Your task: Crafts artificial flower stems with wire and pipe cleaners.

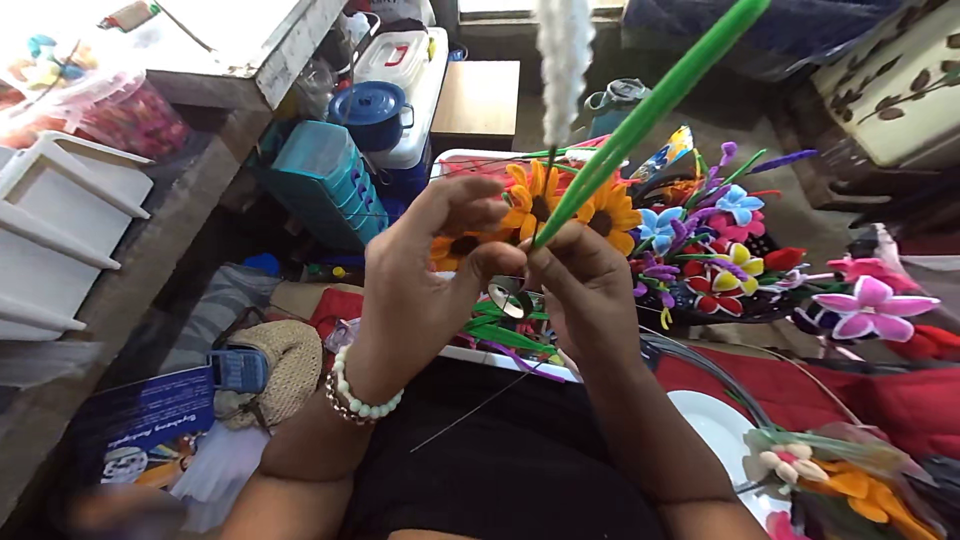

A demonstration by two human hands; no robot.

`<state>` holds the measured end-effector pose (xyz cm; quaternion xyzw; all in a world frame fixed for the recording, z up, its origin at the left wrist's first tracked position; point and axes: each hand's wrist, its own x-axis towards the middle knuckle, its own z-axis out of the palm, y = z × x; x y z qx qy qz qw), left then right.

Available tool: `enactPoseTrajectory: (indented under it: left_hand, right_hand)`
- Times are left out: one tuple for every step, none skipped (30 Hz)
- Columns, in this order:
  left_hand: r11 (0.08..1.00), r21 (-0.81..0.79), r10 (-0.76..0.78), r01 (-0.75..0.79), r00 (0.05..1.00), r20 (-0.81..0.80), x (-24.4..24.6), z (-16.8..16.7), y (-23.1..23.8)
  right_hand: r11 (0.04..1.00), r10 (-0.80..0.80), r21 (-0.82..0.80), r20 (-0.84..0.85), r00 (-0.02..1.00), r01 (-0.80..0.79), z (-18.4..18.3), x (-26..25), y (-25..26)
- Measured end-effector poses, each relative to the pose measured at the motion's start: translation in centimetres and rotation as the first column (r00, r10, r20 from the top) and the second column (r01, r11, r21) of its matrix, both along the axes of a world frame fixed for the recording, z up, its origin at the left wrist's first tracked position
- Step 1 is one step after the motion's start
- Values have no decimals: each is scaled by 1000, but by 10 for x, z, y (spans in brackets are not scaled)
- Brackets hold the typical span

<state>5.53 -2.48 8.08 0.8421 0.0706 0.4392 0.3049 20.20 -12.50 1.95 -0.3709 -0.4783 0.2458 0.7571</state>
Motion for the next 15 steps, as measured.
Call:
enactPoseTrajectory:
  left_hand:
    - [1000,-4,17,-17,1000,-1,1,-8,-3]
    - [999,-5,32,-32,999,2,2,-18,-6]
    - [999,-1,38,-38,999,15,4,-27,-9]
    - [999,13,37,-38,998,44,7,-35,-12]
    - [998,42,44,-47,996,79,10,-40,-14]
    - [994,83,59,-69,992,108,12,-44,-14]
    - [987,127,85,-100,989,121,14,-46,-15]
    - [977,167,114,-134,985,128,16,-47,-15]
    - [965,201,141,-166,981,132,17,-47,-14]
    - [953,233,166,-196,976,140,18,-47,-14]
    - [940,262,187,-220,972,145,19,-47,-15]
    - [927,288,207,-242,967,147,20,-47,-15]
    - [916,308,222,-258,964,148,20,-47,-16]
    - [908,322,231,-268,961,151,20,-47,-17]
    - [902,332,235,-276,959,158,21,-48,-17]
  right_hand:
    - [1000,-17,7,-18,1000,17,0,1,0]
    - [999,-36,12,-24,999,36,0,0,1]
    - [998,-59,15,-20,998,59,0,0,1]
    - [997,-81,16,-16,997,81,-1,-1,2]
    - [995,-98,16,-9,995,98,-1,-2,2]
    - [993,-115,15,-7,993,115,-2,-3,3]
    - [991,-129,15,-7,992,129,-2,-3,3]
    - [990,-142,12,-7,990,142,-3,-2,3]
    - [988,-152,7,-3,988,152,-4,-1,3]
    - [987,-161,3,3,987,161,-4,0,2]
    - [985,-172,-2,10,985,172,-4,1,2]
    - [982,-188,-7,20,982,188,-4,1,1]
    - [978,-207,-12,33,978,207,-5,1,0]
    - [973,-230,-11,50,972,230,-5,1,0]
    - [967,-256,-3,72,964,257,-5,1,0]
